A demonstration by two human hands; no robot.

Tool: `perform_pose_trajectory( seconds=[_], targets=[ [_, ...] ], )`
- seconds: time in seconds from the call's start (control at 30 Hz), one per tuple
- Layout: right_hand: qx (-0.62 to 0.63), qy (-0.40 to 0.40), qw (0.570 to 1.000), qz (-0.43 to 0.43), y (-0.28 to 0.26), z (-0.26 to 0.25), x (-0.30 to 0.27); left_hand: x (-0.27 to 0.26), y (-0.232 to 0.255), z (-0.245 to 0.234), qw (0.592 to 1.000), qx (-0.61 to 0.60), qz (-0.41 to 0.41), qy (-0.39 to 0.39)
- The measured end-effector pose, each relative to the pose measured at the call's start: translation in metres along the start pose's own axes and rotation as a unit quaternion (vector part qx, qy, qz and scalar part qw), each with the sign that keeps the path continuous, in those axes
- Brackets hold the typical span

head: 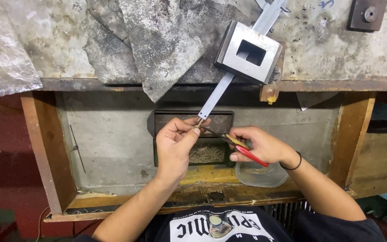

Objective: Measuring thin metal wire with a caliper and cutting it into small segments using snips at a jewelry workbench.

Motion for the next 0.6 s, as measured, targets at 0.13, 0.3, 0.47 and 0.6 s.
perform_pose_trajectory(
  seconds=[0.13,0.3,0.47,0.6],
  targets=[
    [0.017,-0.015,1.0,-0.003,0.0005,0.0006,0.0052,0.0003,0.0014,0.0002,1.0,-0.003,-0.006,0.004],
    [0.026,-0.022,0.999,-0.006,0.0057,-0.0011,0.0072,0.0007,0.003,0.0031,1.0,-0.005,-0.008,0.0],
    [0.029,-0.023,0.999,-0.013,0.0026,-0.001,0.0094,0.0012,0.0035,0.0025,1.0,-0.005,-0.009,0.002],
    [0.028,-0.028,0.999,-0.02,0.0017,-0.0011,0.0114,0.0018,0.0038,0.0026,1.0,-0.003,-0.01,0.003]
  ],
)
Point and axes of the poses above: each hand's wrist, its own x-axis towards the middle knuckle, its own z-axis out of the palm, y = z × x, the point moved 2 cm from there along x, towards the middle knuckle
